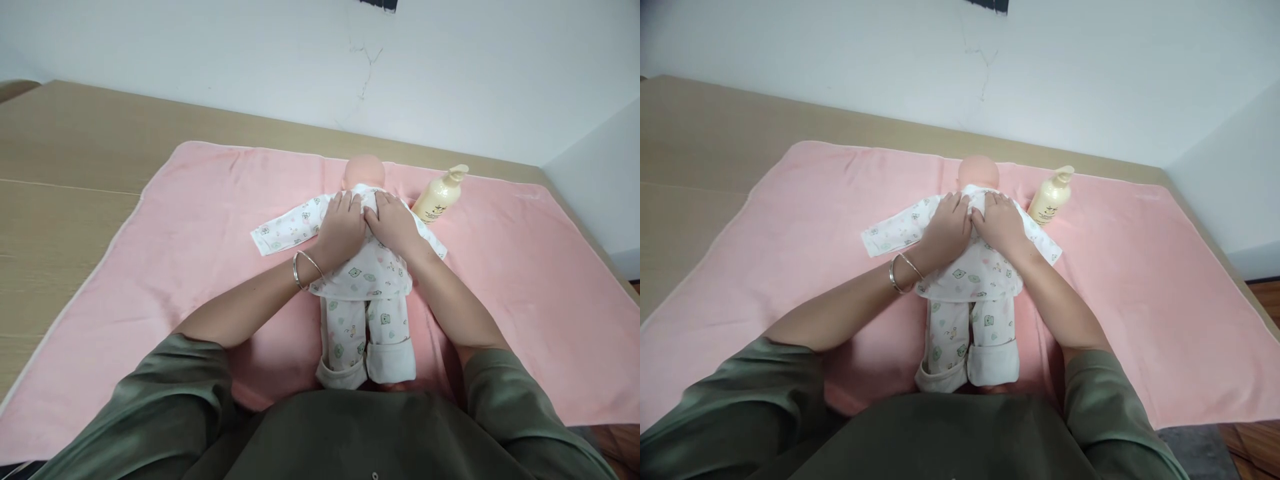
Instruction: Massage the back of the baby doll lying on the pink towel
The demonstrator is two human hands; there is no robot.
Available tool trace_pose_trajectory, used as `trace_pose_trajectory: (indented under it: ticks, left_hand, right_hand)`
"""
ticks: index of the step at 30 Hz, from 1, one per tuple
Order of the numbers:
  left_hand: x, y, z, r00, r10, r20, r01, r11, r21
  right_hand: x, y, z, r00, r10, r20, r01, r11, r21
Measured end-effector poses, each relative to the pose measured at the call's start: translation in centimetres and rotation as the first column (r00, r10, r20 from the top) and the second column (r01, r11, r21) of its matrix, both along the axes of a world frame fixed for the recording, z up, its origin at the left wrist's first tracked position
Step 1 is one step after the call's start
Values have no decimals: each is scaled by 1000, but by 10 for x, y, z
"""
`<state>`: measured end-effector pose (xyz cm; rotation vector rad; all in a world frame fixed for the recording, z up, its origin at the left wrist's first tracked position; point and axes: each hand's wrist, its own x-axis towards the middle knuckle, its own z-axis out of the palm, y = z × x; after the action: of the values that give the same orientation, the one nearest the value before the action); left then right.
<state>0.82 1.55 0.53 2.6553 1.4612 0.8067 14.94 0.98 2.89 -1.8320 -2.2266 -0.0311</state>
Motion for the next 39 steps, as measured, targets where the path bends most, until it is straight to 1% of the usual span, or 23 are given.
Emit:
trace_pose_trajectory:
  ticks: [1,3,5,7,9,11,14,17,20,22,24,27,31,34,39]
  left_hand:
    - [0,1,0,1000,-9,15,9,1000,-14]
    - [-3,8,-1,999,-9,53,14,997,-82]
    - [-7,18,-3,997,2,83,12,986,-167]
    - [-9,23,-4,995,18,93,2,979,-203]
    - [-9,20,-5,995,30,92,-14,985,-169]
    - [-7,10,-5,997,30,75,-21,993,-116]
    - [-4,-1,-5,999,6,42,-2,996,-84]
    - [-5,7,-3,998,-14,54,20,995,-103]
    - [-8,22,-3,996,24,87,-9,986,-164]
    - [-9,26,-4,994,48,98,-30,984,-176]
    - [-8,25,-4,993,61,105,-43,985,-165]
    - [-6,21,-6,991,82,107,-64,985,-161]
    - [-6,20,-6,989,86,118,-68,987,-148]
    - [-5,14,-3,991,92,99,-78,988,-133]
    - [2,-7,2,986,165,18,-162,982,-99]
  right_hand:
    - [-2,-2,0,1000,-12,12,12,1000,3]
    - [-8,-9,-1,999,-21,41,20,1000,11]
    - [-14,-16,-2,997,-11,72,9,999,31]
    - [-17,-20,-2,996,0,87,-4,999,45]
    - [-14,-16,-1,998,-4,63,2,1000,30]
    - [-7,-8,1,1000,-12,7,12,1000,-14]
    - [1,2,1,999,-5,-52,4,999,-34]
    - [-2,-2,-4,999,-27,-27,27,1000,13]
    - [-13,-16,-7,999,-27,29,25,997,70]
    - [-16,-21,-6,999,-21,38,18,998,66]
    - [-15,-18,-4,1000,-17,9,17,1000,16]
    - [-7,-6,-4,999,-15,-50,13,999,-45]
    - [-1,4,-9,998,-15,-64,13,999,-30]
    - [0,4,-8,998,-10,-68,7,999,-51]
    - [7,5,1,995,75,-70,-82,992,-99]
